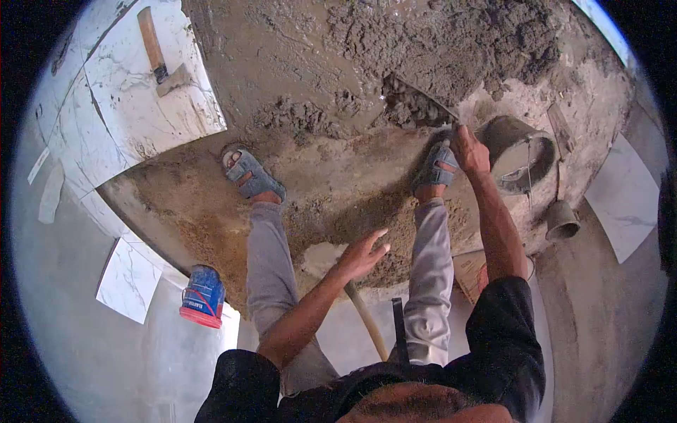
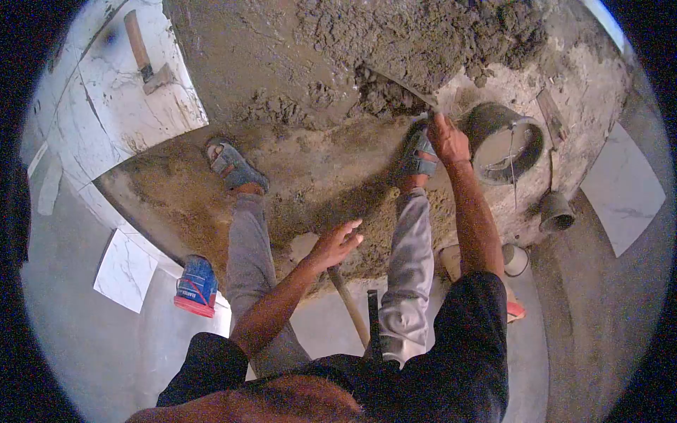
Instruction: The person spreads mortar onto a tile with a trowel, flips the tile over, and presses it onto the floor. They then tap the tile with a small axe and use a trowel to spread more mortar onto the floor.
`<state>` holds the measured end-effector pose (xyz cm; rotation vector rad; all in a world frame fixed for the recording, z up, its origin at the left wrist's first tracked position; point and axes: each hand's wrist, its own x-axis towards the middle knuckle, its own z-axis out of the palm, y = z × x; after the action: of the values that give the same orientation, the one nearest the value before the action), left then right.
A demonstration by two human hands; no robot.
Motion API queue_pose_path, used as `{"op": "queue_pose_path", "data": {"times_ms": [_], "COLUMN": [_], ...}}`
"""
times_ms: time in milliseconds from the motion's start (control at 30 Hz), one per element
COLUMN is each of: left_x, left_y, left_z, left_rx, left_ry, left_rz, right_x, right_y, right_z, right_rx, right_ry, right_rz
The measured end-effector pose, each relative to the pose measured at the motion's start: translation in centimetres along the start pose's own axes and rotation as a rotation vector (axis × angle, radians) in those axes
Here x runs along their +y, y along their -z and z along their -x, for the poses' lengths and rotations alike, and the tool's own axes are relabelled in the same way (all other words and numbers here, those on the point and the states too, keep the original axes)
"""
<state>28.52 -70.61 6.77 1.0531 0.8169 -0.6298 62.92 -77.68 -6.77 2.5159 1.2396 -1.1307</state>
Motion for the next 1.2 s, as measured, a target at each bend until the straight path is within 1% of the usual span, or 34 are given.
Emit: {"op": "queue_pose_path", "data": {"times_ms": [33,100,133,167,233,267,300,333,367,400,467,500,567,600,633,700,733,767,833,867,900,967,1000,1033,1067,1100,1167,1200], "left_x": [-0.3,-0.1,-0.1,-0.1,0.2,0.1,-0.1,-0.2,0.1,0.4,0.3,0.0,-0.8,-1.2,-1.4,-0.5,-0.1,-0.2,-0.1,0.0,0.1,0.9,1.4,1.8,1.7,1.3,1.2,1.3], "left_y": [0.1,0.3,0.2,0.0,0.2,0.2,0.1,0.0,0.2,0.7,0.9,0.9,0.3,0.1,0.1,0.5,0.6,0.6,0.7,0.6,0.7,1.2,1.3,1.3,1.2,0.9,1.1,1.2], "left_z": [-0.3,-0.4,-0.1,0.3,0.2,0.0,0.1,0.1,0.0,-0.1,0.1,0.0,0.2,0.0,-0.1,0.1,0.1,0.1,0.0,0.2,0.3,0.4,0.5,0.5,0.5,0.5,0.3,0.4], "left_rx": [0.002,0.005,0.003,0.001,0.022,0.023,0.013,0.006,0.013,0.024,0.037,0.033,0.029,0.023,0.019,0.017,0.012,0.013,0.026,0.026,0.011,-0.006,-0.015,-0.023,-0.022,-0.013,0.012,0.011], "left_ry": [-0.006,0.008,0.029,0.043,-0.001,-0.002,0.008,0.017,0.015,-0.007,-0.026,-0.020,-0.008,-0.022,-0.032,-0.006,0.015,0.013,-0.016,-0.012,0.008,0.032,0.049,0.062,0.056,0.032,0.013,0.026], "left_rz": [0.020,0.034,0.050,0.054,-0.013,-0.011,0.002,0.016,0.018,-0.046,-0.108,-0.071,-0.028,-0.039,-0.050,-0.025,-0.006,-0.009,-0.044,-0.038,-0.046,-0.051,-0.052,-0.053,-0.059,-0.030,0.001,-0.007], "right_x": [-0.1,-0.9,-1.3,-1.3,-0.9,-0.8,-1.5,-2.9,-3.9,-4.0,-4.7,-4.8,-4.8,-5.0,-6.1,-10.5,-12.0,-11.8,-11.2,-11.0,-10.9,-12.7,-12.0,-10.7,-9.7,-9.0,-8.6,-10.3], "right_y": [0.7,2.5,2.4,1.5,-0.8,-3.2,-5.4,-7.5,-7.8,-7.4,-5.0,-4.1,-2.7,-2.8,-1.9,0.0,-2.1,-2.9,-4.0,-4.7,-5.4,-3.8,-5.9,-9.4,-11.1,-10.7,-9.2,-4.5], "right_z": [-0.6,-1.3,-1.2,-1.3,-2.7,-2.3,-1.4,-0.2,0.6,1.2,2.6,2.8,3.8,4.1,3.8,3.1,3.1,3.0,2.8,2.9,3.2,3.5,3.5,3.3,2.8,2.5,2.2,2.2], "right_rx": [0.007,0.138,0.190,0.175,0.395,0.285,0.280,0.226,0.178,0.182,0.094,0.097,0.046,0.215,0.214,-0.034,0.093,0.096,-0.075,-0.018,-0.023,0.123,0.119,0.045,-0.018,-0.008,-0.055,-0.194], "right_ry": [0.003,-0.243,-0.371,-0.374,-0.202,-0.109,-0.105,-0.182,-0.259,-0.259,-0.129,-0.128,-0.203,-0.060,-0.055,-0.549,-0.467,-0.465,-0.228,-0.228,-0.227,-0.347,-0.351,-0.276,-0.197,-0.194,-0.079,-0.255], "right_rz": [0.003,-0.207,-0.313,-0.317,-0.282,-0.288,-0.287,-0.235,-0.182,-0.185,-0.286,-0.285,-0.229,-0.270,-0.271,-0.713,-0.966,-0.969,-0.508,-0.508,-0.509,-0.561,-0.560,-0.529,-0.500,-0.501,-0.398,-0.566]}}
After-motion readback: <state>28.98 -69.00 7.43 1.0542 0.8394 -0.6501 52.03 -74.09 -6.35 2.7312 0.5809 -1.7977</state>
